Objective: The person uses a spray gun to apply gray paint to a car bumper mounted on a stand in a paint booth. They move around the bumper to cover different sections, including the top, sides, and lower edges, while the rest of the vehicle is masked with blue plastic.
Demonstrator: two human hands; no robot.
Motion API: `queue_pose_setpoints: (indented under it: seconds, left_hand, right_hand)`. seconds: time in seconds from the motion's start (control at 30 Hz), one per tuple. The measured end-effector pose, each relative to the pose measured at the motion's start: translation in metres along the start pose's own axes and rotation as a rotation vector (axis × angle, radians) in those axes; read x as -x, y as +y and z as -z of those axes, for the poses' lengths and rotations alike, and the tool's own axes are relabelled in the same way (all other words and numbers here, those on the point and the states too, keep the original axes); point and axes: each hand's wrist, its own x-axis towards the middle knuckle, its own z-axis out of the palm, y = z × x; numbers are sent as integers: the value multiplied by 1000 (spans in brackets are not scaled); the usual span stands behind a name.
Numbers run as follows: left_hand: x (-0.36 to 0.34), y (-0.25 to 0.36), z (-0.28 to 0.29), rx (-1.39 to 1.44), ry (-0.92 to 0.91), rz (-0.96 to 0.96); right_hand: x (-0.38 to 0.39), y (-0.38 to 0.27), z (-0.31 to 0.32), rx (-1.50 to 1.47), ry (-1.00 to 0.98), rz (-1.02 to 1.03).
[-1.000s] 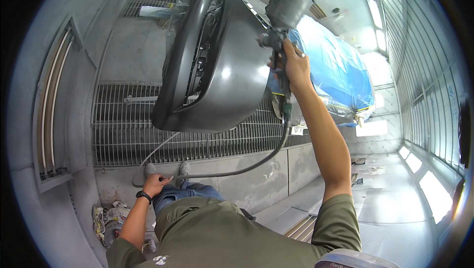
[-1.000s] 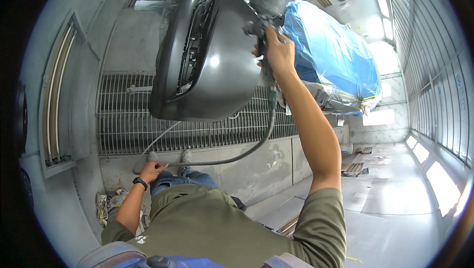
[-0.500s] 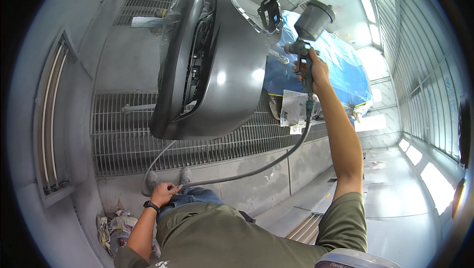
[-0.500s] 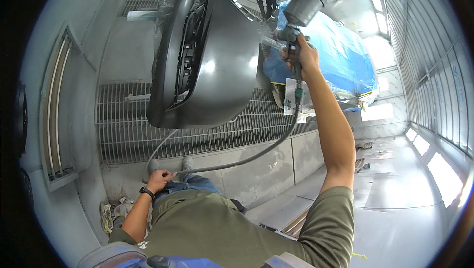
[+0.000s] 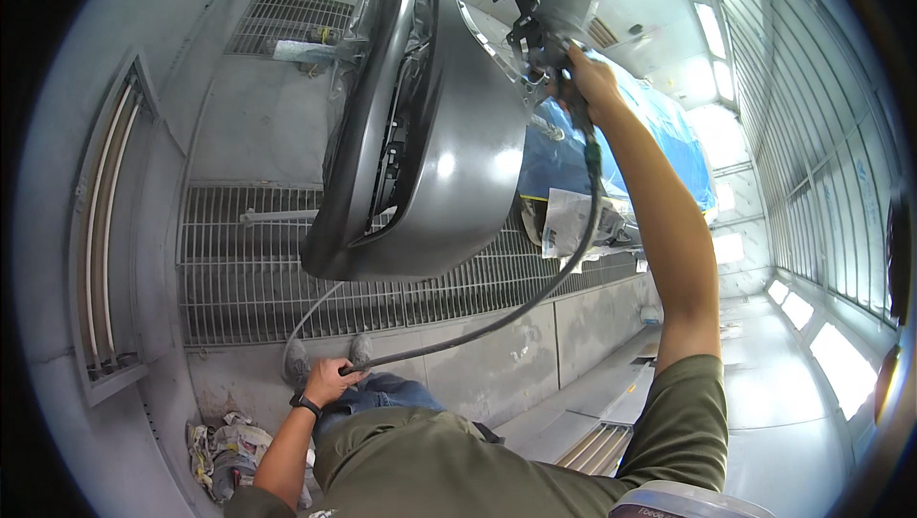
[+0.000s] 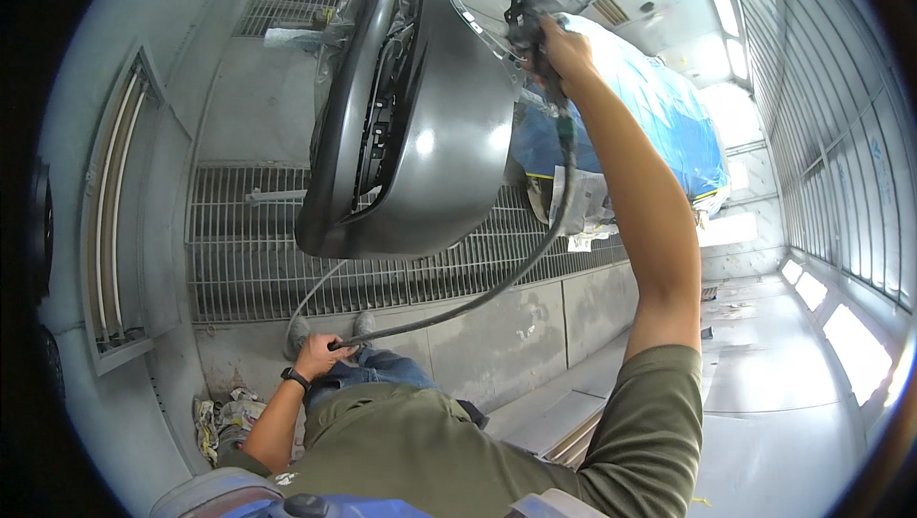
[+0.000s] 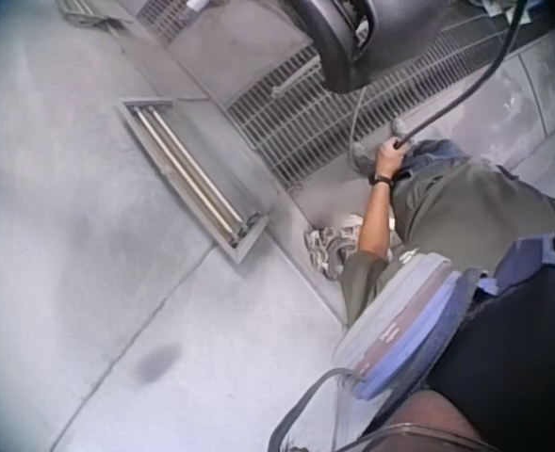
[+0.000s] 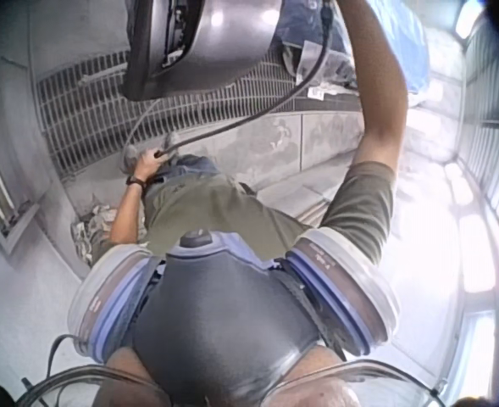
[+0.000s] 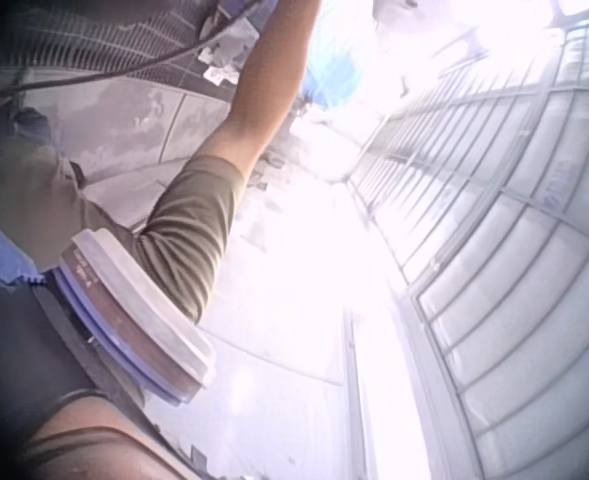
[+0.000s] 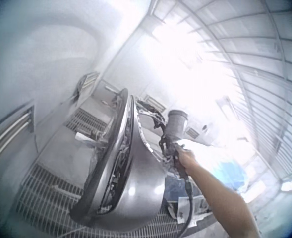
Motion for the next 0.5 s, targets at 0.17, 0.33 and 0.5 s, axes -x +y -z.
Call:
queue_pose_setpoints:
  seconds: [0.17, 0.33, 0.5]
  left_hand:
    - [1, -14, -11, -48, 63, 57]
    - [15, -16, -21, 49, 183, 182]
    - [13, 1, -42, -58, 240, 245]
  right_hand:
    - [-26, -55, -74, -47, -217, 171]
    - [-42, -48, -60, -194, -229, 142]
    - [-69, 41, 45, -269, -46, 45]
